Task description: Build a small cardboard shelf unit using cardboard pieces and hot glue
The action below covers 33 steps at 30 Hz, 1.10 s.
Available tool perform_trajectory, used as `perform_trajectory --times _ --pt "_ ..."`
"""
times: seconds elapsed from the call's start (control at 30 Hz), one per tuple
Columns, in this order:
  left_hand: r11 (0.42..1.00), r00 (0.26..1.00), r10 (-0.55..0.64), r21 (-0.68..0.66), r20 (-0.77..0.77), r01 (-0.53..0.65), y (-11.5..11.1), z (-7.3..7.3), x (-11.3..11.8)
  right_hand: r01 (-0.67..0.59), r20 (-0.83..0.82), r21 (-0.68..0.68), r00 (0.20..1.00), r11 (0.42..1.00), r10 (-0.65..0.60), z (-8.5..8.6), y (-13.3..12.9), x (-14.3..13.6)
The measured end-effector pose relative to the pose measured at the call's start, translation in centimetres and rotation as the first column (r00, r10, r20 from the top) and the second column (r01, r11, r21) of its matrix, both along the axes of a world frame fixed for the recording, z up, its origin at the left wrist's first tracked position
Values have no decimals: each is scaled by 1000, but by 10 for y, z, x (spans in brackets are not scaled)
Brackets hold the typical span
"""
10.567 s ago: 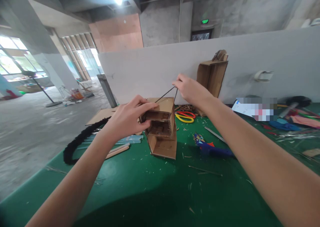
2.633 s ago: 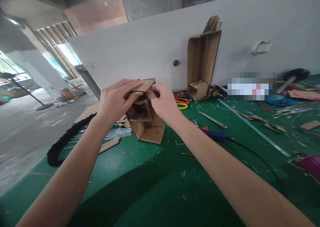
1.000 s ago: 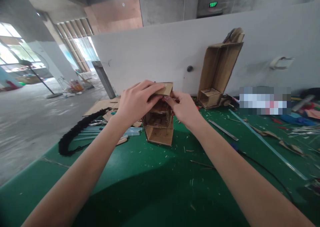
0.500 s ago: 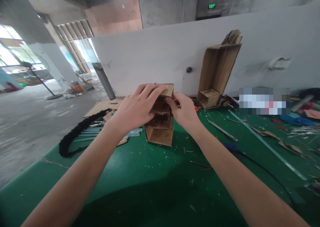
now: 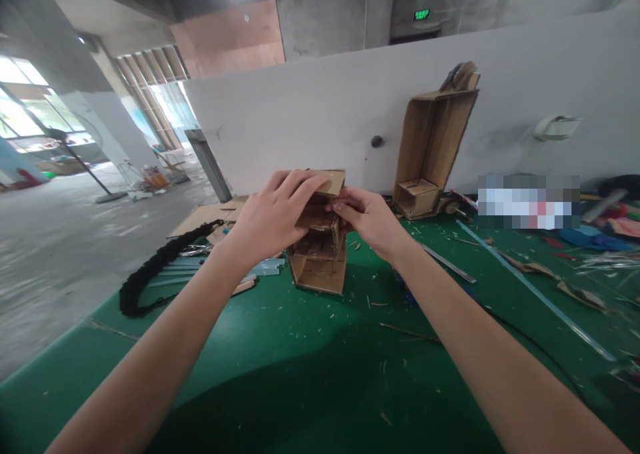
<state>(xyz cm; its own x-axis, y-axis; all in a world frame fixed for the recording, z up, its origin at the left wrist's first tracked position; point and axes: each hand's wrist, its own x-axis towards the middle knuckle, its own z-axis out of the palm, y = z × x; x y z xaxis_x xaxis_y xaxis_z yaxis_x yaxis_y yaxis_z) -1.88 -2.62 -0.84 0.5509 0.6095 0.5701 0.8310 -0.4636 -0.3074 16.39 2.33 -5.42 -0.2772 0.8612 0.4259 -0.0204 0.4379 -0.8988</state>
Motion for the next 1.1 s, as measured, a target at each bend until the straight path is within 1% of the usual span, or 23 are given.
perform_trajectory --times 0.2,0.3,0.47,0.67,0.73,0.87,1.03,1.1 --pt "1000 1000 -12 -8 1 12 -1 1 -1 -55 -51 -67 997 996 52 3 -1 3" --pt "1000 1000 -8 -6 0 8 -1 1 -1 -68 -63 -73 996 995 64 2 0 3" --pt "1000 1000 8 0 -11 -8 0 0 0 -33 -69 -14 997 999 32 1 2 0" --pt "1000 1000 5 9 -16 -5 1 0 0 -25 -66 66 997 997 30 -1 3 -5" --pt "1000 1000 10 11 -22 -10 1 0 0 -7 -59 72 998 997 11 -1 2 -5" --pt "1000 999 26 -5 -23 -26 0 1 0 31 -35 32 999 999 -30 3 -1 -5" --pt "999 999 31 -30 -21 -31 -1 2 0 18 -27 -58 999 998 -20 7 -5 -3" --pt "999 1000 26 -30 -17 -26 -1 1 0 26 -31 -56 999 998 -28 8 -5 -3"
